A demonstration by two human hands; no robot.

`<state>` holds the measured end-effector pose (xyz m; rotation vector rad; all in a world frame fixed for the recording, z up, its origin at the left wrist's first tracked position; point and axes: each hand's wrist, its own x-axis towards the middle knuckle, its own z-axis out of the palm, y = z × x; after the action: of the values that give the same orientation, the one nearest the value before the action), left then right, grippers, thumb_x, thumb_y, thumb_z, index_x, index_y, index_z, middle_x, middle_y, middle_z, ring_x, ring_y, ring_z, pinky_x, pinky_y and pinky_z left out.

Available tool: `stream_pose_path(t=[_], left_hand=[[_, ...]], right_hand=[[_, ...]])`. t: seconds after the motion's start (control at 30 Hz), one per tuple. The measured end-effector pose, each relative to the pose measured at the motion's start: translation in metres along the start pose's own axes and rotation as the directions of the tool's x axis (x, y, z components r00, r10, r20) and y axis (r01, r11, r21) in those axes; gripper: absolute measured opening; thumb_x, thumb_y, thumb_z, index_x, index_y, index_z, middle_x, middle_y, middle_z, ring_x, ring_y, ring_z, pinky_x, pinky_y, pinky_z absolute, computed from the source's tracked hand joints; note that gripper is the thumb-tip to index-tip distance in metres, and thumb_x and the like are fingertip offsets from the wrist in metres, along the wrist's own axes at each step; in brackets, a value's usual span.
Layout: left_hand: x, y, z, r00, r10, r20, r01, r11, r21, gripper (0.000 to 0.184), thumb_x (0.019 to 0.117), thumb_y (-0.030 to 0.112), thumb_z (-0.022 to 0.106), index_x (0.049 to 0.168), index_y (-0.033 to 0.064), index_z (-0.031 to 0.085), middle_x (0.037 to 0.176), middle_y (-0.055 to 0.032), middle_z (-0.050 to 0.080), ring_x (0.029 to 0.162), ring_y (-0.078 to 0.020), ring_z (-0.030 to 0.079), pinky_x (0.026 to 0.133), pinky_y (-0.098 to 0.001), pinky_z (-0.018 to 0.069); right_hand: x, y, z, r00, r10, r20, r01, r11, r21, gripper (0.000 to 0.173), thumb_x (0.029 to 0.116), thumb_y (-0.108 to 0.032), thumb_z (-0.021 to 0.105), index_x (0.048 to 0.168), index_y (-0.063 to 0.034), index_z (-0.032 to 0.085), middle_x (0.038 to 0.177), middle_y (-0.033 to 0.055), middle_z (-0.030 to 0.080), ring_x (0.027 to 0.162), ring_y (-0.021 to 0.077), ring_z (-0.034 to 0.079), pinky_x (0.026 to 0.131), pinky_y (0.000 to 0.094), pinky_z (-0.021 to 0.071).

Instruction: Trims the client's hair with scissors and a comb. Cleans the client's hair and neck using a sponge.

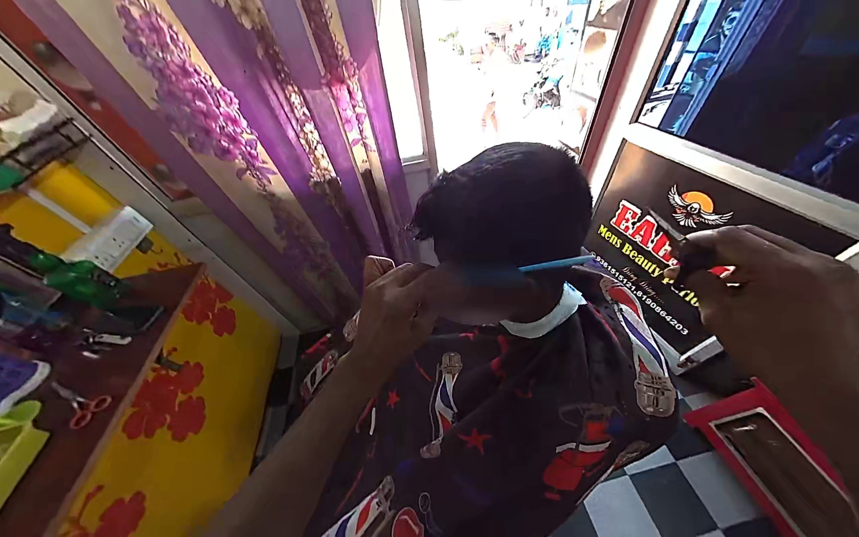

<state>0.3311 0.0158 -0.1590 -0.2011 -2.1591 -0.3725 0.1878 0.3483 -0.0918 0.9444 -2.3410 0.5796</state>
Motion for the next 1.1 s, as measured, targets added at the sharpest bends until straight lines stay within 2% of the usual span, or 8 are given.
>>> stream_pose_path(t=[0.1,0.17,0.23,0.33,0.43,0.63,0.83,1.1], left_hand=[[-0.025,0.01,0.009,0.989,-0.131,-0.073,0.117,0.978,-0.172,0.023,0.1036,0.026,0.06,0.109,0.0124,0.077,0.106,0.0002,0.075,0.095,-0.0082,0.065,0.091,-0.04,0.042],[-0.039,0.019,0.009,0.943,-0.254,-0.214,0.174,0.927,-0.333,0.025,0.1064,0.03,0.055,0.112,0.0128,0.074,0.106,0.0028,0.074,0.096,-0.0068,0.065,0.093,-0.0361,0.0462],[-0.047,0.027,0.008,0.855,-0.402,-0.328,0.218,0.852,-0.476,0.025,0.1074,0.031,0.054,0.114,0.0135,0.071,0.1,0.0053,0.071,0.087,-0.0053,0.066,0.08,-0.0269,0.0576],[-0.052,0.026,0.007,0.808,-0.501,-0.311,0.242,0.763,-0.6,0.025,0.1084,0.027,0.052,0.116,0.0094,0.068,0.1,0.0021,0.072,0.084,-0.0089,0.068,0.073,-0.0266,0.0589],[-0.055,0.021,0.005,0.832,-0.496,-0.248,0.272,0.755,-0.597,0.027,0.1084,0.027,0.052,0.116,0.0072,0.069,0.102,0.0019,0.071,0.085,-0.0069,0.066,0.076,-0.0245,0.0571],[-0.04,0.023,-0.015,0.941,-0.337,-0.045,0.275,0.832,-0.481,0.032,0.1045,0.03,0.059,0.119,0.004,0.07,0.111,-0.0019,0.071,0.102,-0.0097,0.067,0.088,-0.0274,0.0573],[-0.023,0.017,-0.011,0.913,-0.374,0.164,0.408,0.847,-0.341,0.035,0.092,0.032,0.074,0.121,0.0122,0.073,0.117,0.0,0.071,0.109,-0.0105,0.066,0.095,-0.0338,0.0557],[-0.001,-0.006,-0.002,0.952,-0.301,-0.051,0.271,0.909,-0.316,0.029,0.0867,0.021,0.082,0.113,0.0099,0.076,0.113,-0.0029,0.073,0.107,-0.0152,0.062,0.094,-0.0334,0.0475]], right_hand=[[0.004,-0.007,-0.011,0.997,-0.042,0.059,0.041,0.999,0.011,0.024,0.0947,-0.007,0.067,0.119,-0.0033,0.069,0.112,0.0224,0.068,0.092,0.0459,0.067,0.072,0.0662,0.0503],[0.0,-0.019,-0.01,0.997,-0.049,0.052,0.043,0.993,0.11,0.024,0.0943,-0.009,0.063,0.116,-0.0028,0.069,0.107,0.0191,0.07,0.088,0.0381,0.069,0.072,0.06,0.0534],[-0.007,-0.04,0.002,0.996,-0.076,0.045,0.062,0.965,0.256,0.021,0.0935,-0.015,0.065,0.113,-0.0073,0.068,0.104,0.0084,0.072,0.087,0.0217,0.071,0.075,0.0462,0.0597],[-0.015,-0.069,0.032,0.973,-0.232,0.003,0.216,0.908,0.358,0.022,0.0938,-0.01,0.065,0.114,-0.0084,0.072,0.125,0.0052,0.071,0.1,0.0163,0.072,0.082,0.0397,0.0614],[-0.017,-0.085,0.055,0.954,-0.294,-0.055,0.297,0.909,0.292,0.015,0.0955,-0.006,0.063,0.106,-0.0088,0.073,0.137,0.0054,0.067,0.1,0.0181,0.073,0.077,0.0374,0.06],[-0.033,-0.094,0.073,0.928,-0.368,-0.057,0.372,0.922,0.102,0.017,0.098,-0.005,0.061,0.105,-0.0113,0.075,0.136,0.003,0.068,0.088,0.0249,0.073,0.064,0.0397,0.0575],[-0.044,-0.097,0.075,0.907,-0.421,0.015,0.42,0.904,-0.075,0.022,0.0926,0.004,0.062,0.106,-0.0094,0.075,0.13,0.0085,0.07,0.091,0.03,0.073,0.065,0.0416,0.0573],[-0.037,-0.104,0.067,0.892,-0.42,0.165,0.443,0.886,-0.138,0.028,0.0901,0.009,0.063,0.111,-0.0071,0.073,0.152,0.0043,0.056,0.086,0.0288,0.072,0.061,0.0406,0.0543]])
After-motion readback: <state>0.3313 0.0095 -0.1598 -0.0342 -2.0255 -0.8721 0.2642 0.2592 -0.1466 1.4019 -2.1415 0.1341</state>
